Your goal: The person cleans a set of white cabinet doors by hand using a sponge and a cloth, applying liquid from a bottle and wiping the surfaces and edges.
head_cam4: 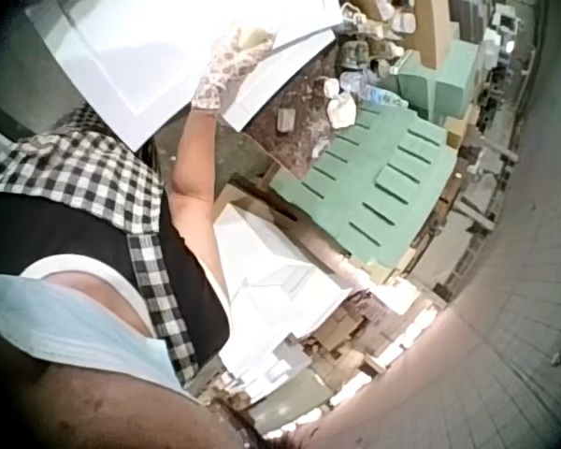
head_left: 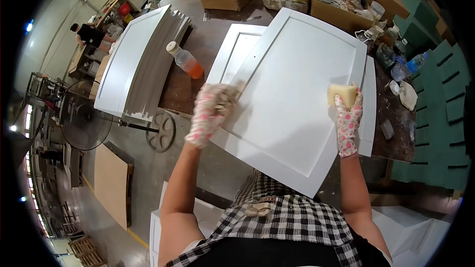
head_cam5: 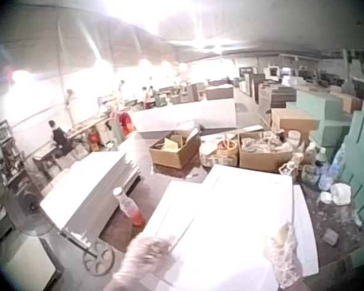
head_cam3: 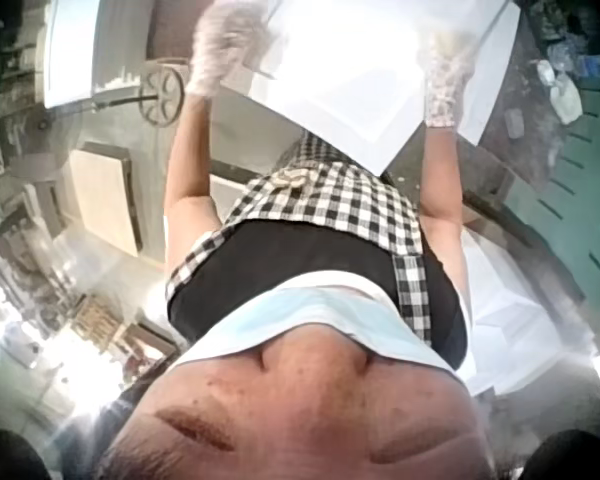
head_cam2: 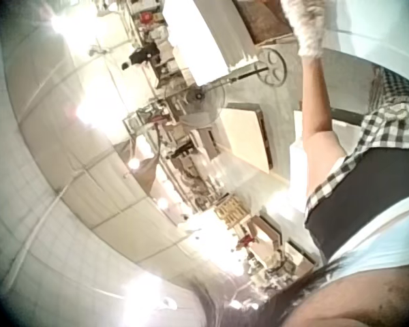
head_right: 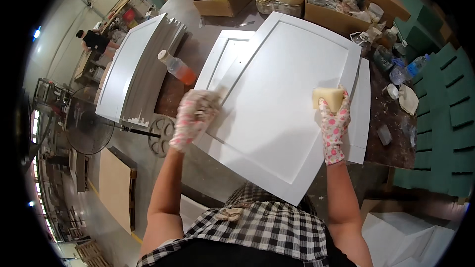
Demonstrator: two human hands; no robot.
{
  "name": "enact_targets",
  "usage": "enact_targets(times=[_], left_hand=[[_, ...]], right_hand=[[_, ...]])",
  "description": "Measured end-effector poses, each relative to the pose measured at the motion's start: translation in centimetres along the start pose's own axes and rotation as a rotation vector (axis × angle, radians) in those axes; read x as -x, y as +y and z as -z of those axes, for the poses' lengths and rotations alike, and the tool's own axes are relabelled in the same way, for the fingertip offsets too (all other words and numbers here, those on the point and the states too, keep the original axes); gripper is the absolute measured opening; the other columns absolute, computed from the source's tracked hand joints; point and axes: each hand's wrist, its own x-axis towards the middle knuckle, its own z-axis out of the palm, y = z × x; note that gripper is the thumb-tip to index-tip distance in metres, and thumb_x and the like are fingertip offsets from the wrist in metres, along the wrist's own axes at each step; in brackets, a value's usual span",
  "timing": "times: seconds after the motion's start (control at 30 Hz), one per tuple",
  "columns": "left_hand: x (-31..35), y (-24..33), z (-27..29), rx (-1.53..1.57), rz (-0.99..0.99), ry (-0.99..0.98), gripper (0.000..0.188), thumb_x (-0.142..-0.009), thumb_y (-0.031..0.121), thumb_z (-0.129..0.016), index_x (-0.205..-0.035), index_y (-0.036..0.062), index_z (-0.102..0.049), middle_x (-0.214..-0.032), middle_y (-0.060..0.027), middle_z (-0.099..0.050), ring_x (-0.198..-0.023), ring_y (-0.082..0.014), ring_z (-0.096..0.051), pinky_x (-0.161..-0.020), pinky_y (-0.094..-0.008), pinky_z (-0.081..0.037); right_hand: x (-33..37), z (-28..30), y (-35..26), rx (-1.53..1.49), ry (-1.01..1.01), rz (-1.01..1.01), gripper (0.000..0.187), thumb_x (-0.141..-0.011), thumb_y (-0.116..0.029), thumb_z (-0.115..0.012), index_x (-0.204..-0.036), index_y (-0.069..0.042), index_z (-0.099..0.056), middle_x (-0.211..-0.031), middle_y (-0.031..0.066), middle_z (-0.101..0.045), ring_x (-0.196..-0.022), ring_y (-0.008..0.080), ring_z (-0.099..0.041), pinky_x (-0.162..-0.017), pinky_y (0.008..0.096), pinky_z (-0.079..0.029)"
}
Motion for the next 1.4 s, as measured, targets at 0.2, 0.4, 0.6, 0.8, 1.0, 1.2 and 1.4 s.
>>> enact_targets(times=[0.2,0.4,0.6,0.8,1.0,1.2,1.4], left_hand=[[-5.7,-7.8,-1.6,-0.964,-0.731,-0.391,0.017,-0.084,0.018,-0.066,-0.099,0.0096,-0.07,-0.087,-0.0061,-0.068,-0.088,-0.0234,-0.063,-0.077,-0.0375,-0.051],[-9.9,-6.9,-4.5,-0.889,-0.709,-0.418,0.022,-0.084,0.015,-0.063,-0.106,0.0147,-0.068,-0.091,-0.0037,-0.065,-0.082,-0.0226,-0.062,-0.085,-0.0404,-0.05],[-6.9,-7.8,-3.4,-0.93,-0.71,-0.349,0.023,-0.083,0.015,-0.064,-0.106,0.0138,-0.067,-0.088,-0.0044,-0.064,-0.083,-0.0257,-0.061,-0.079,-0.0416,-0.051],[-16.7,-7.3,-10.1,-1.082,-0.657,-0.391,0.019,-0.086,0.016,-0.062,-0.104,0.0107,-0.067,-0.086,-0.0093,-0.065,-0.086,-0.0311,-0.058,-0.076,-0.0415,-0.049],[-14.8,-8.1,-9.9,-0.866,-0.624,-0.306,0.021,-0.088,0.016,-0.06,-0.108,0.0101,-0.065,-0.089,-0.0099,-0.065,-0.089,-0.0321,-0.059,-0.078,-0.0426,-0.047],[-14.7,-7.9,-8.2,-0.903,-0.694,-0.295,0.023,-0.088,0.015,-0.06,-0.109,0.0099,-0.065,-0.087,-0.0079,-0.066,-0.085,-0.0307,-0.059,-0.076,-0.0414,-0.045],[-13.9,-7.2,-8.3,-1.094,-0.557,-0.42,0.023,-0.092,0.019,-0.052,-0.112,0.0093,-0.06,-0.095,-0.0107,-0.065,-0.082,-0.0293,-0.06,-0.08,-0.0429,-0.043]], right_hand=[[0.2,0.4,0.5,0.011,-0.023,-0.002,0.057,-0.086,-0.007,-0.066,-0.138,-0.006,-0.043,-0.126,0.0116,-0.053,-0.111,0.0207,-0.057,-0.096,0.0322,-0.049],[0.2,0.0,0.1,0.081,-0.022,0.0,0.059,-0.085,-0.008,-0.066,-0.139,-0.005,-0.042,-0.126,0.0117,-0.051,-0.111,0.0206,-0.056,-0.095,0.0319,-0.049],[0.0,0.5,0.6,0.114,0.031,-0.012,0.061,-0.084,-0.008,-0.066,-0.14,-0.005,-0.042,-0.126,0.0116,-0.051,-0.112,0.0209,-0.055,-0.095,0.0327,-0.049],[-0.3,0.1,0.7,0.144,0.04,0.019,0.063,-0.082,-0.007,-0.067,-0.139,-0.005,-0.042,-0.127,0.0121,-0.052,-0.112,0.0222,-0.055,-0.097,0.0335,-0.048],[-0.4,0.8,1.6,0.161,0.069,0.031,0.063,-0.081,-0.008,-0.068,-0.139,-0.005,-0.043,-0.13,0.0126,-0.051,-0.114,0.0226,-0.055,-0.098,0.0336,-0.047],[-0.6,0.6,1.6,0.158,0.02,0.055,0.06,-0.084,-0.005,-0.062,-0.14,-0.005,-0.04,-0.128,0.0119,-0.048,-0.108,0.0196,-0.057,-0.089,0.0304,-0.053],[-0.6,1.0,2.6,0.227,0.049,0.107,0.061,-0.084,-0.004,-0.062,-0.14,-0.003,-0.04,-0.131,0.0123,-0.048,-0.109,0.0203,-0.057,-0.091,0.0311,-0.051]])
